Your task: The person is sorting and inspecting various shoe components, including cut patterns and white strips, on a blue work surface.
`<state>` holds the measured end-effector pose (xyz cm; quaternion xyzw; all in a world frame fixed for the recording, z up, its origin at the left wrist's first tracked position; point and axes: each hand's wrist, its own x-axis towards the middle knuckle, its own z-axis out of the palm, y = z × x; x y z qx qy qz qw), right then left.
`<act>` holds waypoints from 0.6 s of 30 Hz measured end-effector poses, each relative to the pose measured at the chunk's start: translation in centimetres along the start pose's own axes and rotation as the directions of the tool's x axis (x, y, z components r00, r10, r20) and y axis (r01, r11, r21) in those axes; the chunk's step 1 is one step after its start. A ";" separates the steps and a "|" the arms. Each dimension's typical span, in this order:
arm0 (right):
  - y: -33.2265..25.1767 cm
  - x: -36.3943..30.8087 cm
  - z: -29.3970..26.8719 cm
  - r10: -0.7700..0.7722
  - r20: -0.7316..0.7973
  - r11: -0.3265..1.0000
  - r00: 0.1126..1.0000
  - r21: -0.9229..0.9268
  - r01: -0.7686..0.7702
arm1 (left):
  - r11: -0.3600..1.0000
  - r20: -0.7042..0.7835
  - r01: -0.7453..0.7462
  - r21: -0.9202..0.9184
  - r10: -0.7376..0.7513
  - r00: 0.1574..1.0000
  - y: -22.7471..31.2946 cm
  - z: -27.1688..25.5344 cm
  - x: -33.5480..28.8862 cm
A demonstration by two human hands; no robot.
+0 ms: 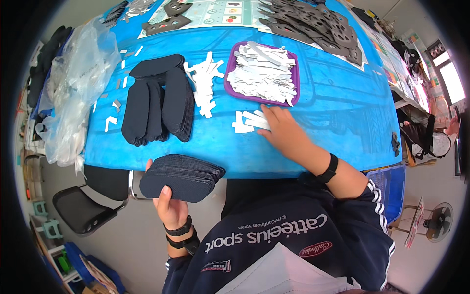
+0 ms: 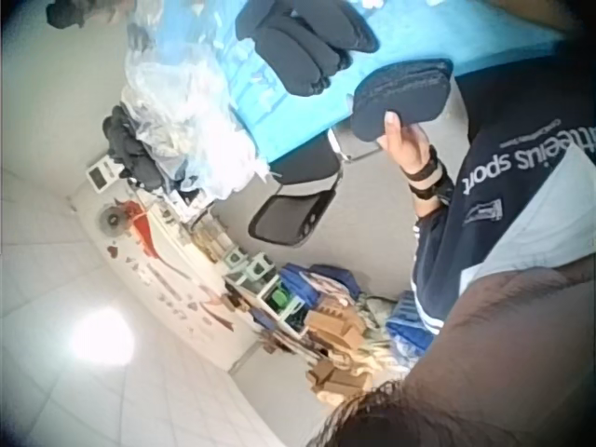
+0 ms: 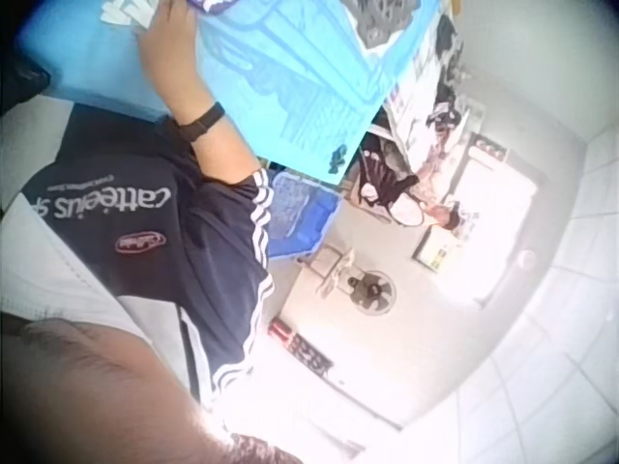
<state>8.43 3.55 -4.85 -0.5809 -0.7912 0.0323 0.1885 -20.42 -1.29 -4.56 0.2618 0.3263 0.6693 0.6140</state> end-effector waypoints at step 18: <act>-3.0 10.7 -3.7 -0.042 -0.134 0.919 0.990 0.384 0.091 | 0.998 -0.030 0.006 0.055 -0.005 1.000 0.4 0.4 -0.2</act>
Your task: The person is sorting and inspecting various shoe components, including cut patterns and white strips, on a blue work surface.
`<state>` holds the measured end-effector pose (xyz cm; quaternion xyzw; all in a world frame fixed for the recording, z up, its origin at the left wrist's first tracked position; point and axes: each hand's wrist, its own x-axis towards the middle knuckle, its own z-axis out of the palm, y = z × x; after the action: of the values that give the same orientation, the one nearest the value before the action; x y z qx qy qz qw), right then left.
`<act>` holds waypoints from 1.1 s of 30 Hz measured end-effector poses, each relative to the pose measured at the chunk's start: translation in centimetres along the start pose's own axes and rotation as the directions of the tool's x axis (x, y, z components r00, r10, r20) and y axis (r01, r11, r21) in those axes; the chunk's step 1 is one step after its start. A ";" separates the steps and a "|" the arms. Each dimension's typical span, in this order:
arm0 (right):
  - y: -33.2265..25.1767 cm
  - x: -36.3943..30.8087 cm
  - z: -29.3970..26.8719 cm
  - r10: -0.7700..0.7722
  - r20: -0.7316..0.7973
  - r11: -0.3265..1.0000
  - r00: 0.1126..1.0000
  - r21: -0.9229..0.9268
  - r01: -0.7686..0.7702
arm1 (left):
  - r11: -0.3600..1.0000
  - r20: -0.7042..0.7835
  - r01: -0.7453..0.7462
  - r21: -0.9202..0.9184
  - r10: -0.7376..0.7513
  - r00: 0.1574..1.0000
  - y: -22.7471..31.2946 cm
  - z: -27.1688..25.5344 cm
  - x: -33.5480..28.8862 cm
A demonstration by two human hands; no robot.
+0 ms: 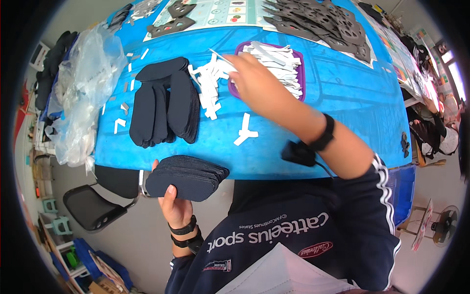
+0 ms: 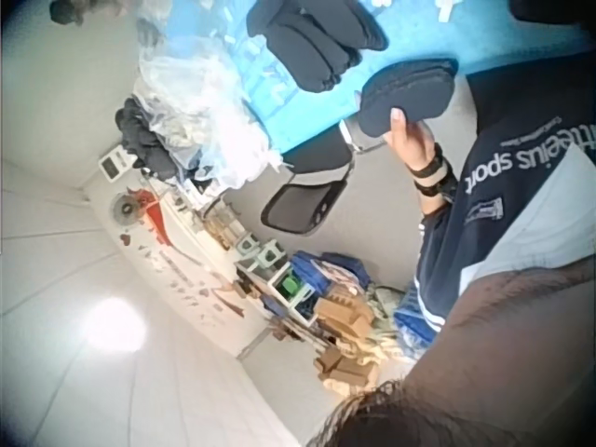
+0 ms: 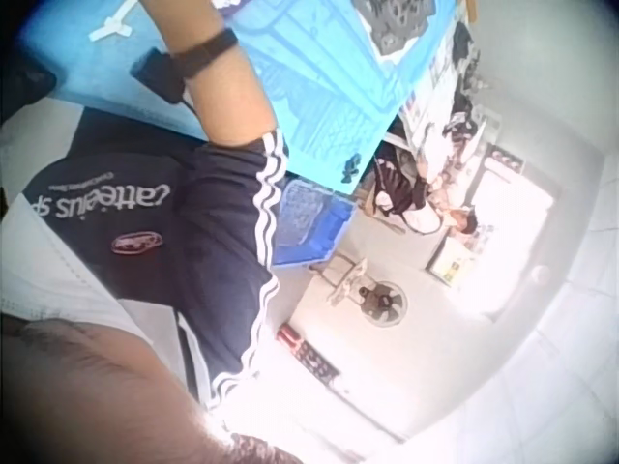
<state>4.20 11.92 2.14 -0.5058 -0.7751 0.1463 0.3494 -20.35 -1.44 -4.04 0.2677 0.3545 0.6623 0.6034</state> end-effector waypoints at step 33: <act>5.6 -10.5 0.4 -0.095 0.291 0.455 0.952 -0.838 0.302 | 0.999 -0.023 -0.016 0.036 0.017 1.000 -0.3 0.3 -1.0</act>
<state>10.33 5.17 -5.52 -0.5005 -0.8255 -0.2599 -0.0232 -19.82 -2.39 -4.03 0.2738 0.3712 0.6637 0.5889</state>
